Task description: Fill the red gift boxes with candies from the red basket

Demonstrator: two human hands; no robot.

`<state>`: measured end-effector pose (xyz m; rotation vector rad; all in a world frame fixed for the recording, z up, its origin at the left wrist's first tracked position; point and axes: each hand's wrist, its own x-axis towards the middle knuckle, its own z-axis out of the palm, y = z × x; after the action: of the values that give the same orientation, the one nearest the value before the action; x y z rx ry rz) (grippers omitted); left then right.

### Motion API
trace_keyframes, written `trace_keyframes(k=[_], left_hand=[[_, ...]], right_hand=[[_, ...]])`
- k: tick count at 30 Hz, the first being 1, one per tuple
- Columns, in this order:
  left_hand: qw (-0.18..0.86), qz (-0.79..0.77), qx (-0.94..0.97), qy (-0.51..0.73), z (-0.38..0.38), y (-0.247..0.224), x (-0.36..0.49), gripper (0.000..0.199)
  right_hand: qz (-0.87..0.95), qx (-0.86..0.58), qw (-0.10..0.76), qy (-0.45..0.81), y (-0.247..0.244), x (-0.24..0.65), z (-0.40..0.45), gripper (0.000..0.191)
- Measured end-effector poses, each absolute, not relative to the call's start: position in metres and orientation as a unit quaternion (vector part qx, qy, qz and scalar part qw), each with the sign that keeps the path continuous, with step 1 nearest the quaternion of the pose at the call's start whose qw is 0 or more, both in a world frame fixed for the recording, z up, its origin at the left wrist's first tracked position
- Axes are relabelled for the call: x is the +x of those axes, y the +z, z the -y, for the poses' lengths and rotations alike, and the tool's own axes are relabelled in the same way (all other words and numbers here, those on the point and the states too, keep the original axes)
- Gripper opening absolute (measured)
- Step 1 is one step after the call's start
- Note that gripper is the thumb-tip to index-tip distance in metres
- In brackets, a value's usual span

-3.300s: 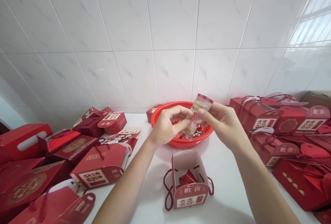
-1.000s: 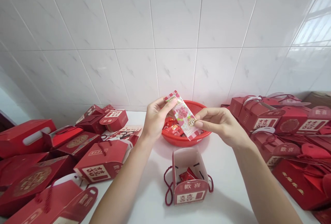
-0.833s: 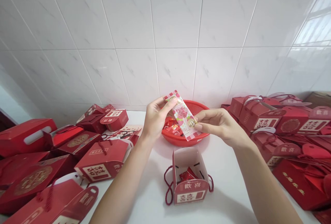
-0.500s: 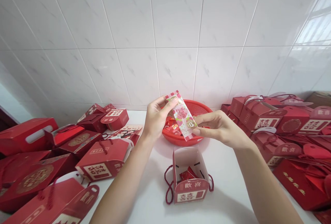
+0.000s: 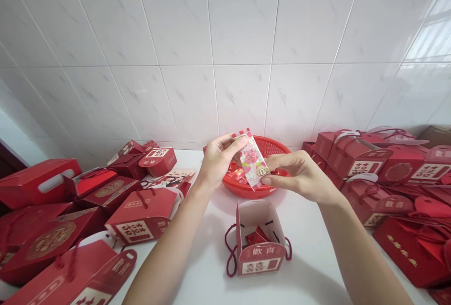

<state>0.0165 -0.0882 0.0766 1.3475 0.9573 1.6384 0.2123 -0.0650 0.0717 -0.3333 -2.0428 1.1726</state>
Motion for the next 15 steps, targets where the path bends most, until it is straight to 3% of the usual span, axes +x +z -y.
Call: trace_keyframes(k=[10,15], left_hand=[[0.395,-0.386,0.530,0.644,0.0892,0.0762,0.0168,0.031],[0.343,-0.385,0.570,0.639,0.0889,0.0734,0.0162,0.027]], right_hand=[[0.805,-0.164,0.421,0.384,0.0719,0.2069,0.0686,0.007],[0.801,-0.186,0.430,0.372,0.0706,0.2055,0.0680,0.005]])
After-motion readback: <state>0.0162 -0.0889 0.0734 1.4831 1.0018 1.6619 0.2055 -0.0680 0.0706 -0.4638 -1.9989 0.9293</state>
